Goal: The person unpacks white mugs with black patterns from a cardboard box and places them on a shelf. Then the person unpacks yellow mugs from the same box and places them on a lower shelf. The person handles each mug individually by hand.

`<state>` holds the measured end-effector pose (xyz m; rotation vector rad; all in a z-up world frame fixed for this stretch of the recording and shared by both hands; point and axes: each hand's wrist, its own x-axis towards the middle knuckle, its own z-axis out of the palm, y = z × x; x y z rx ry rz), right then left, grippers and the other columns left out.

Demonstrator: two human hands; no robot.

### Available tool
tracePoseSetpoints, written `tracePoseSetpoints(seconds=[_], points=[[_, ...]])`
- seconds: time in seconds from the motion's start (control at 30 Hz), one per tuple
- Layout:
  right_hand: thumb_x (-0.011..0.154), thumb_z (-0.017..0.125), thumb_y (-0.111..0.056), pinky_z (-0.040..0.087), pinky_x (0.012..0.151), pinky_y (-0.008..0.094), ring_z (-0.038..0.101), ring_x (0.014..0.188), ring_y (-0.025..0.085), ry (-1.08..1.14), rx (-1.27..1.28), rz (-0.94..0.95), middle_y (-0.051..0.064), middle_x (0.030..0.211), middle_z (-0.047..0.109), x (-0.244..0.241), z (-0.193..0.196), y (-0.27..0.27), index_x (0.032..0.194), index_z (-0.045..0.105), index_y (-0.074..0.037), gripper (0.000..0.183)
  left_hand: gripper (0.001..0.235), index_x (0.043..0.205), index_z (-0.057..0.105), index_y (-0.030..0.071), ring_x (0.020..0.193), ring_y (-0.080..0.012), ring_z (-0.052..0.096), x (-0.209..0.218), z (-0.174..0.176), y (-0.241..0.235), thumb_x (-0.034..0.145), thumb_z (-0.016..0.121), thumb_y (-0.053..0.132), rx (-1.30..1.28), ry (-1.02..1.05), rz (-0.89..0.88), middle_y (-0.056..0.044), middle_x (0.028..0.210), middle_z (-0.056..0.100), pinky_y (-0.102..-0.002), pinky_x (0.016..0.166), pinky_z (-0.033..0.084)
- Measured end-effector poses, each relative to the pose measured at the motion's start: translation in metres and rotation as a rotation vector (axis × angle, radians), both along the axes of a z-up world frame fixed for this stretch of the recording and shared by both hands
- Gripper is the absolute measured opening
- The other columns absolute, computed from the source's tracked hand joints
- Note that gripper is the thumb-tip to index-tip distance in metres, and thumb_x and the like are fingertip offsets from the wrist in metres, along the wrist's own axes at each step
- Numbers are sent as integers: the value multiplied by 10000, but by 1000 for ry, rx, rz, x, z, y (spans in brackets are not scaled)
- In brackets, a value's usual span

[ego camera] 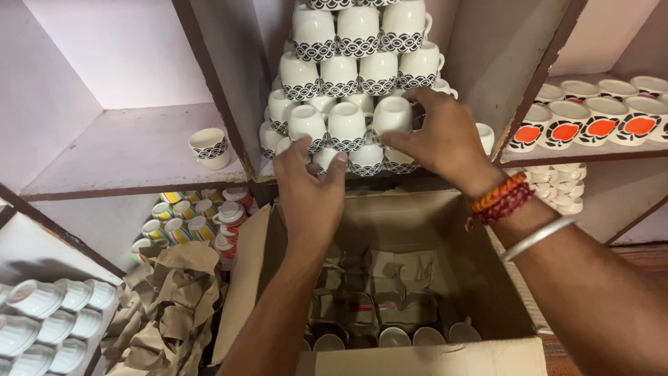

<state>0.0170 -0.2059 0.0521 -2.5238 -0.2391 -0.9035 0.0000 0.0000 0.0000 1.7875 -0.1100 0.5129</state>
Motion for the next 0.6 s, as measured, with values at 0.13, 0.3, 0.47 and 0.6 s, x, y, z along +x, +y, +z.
tracePoseSetpoints(seconds=[0.13, 0.3, 0.47, 0.6], points=[[684, 912, -357, 585, 743, 390, 739, 786, 272, 49, 63, -9, 176, 911, 744, 5, 1, 6, 1216, 689, 7, 682, 569, 1341, 514, 22, 1035, -242, 603, 11, -3, -1, 879, 792, 205, 28, -171, 78, -143, 1349, 432, -372, 884, 532], [700, 928, -343, 585, 748, 387, 744, 796, 271, -15, 42, 21, 165, 928, 748, 5, -1, 9, 1175, 697, 27, 645, 547, 1314, 527, 26, 1000, -226, 599, 18, -6, 0, 865, 797, 182, 6, -182, 67, -139, 1335, 431, -358, 853, 540], [701, 940, -357, 584, 736, 391, 745, 799, 278, 7, 40, -3, 180, 898, 742, 0, 2, 12, 1151, 672, 38, 656, 459, 1259, 557, 28, 995, -193, 607, 15, -11, 0, 882, 775, 172, -57, -260, 27, -125, 1309, 444, -328, 808, 585], [784, 907, -354, 571, 643, 391, 717, 768, 291, -248, -28, 1, 204, 939, 721, -20, 1, 16, 1120, 681, 70, 586, 263, 1090, 655, 6, 799, -217, 611, 4, -31, 12, 963, 734, 223, -21, -285, 142, -110, 1022, 630, -398, 748, 541]])
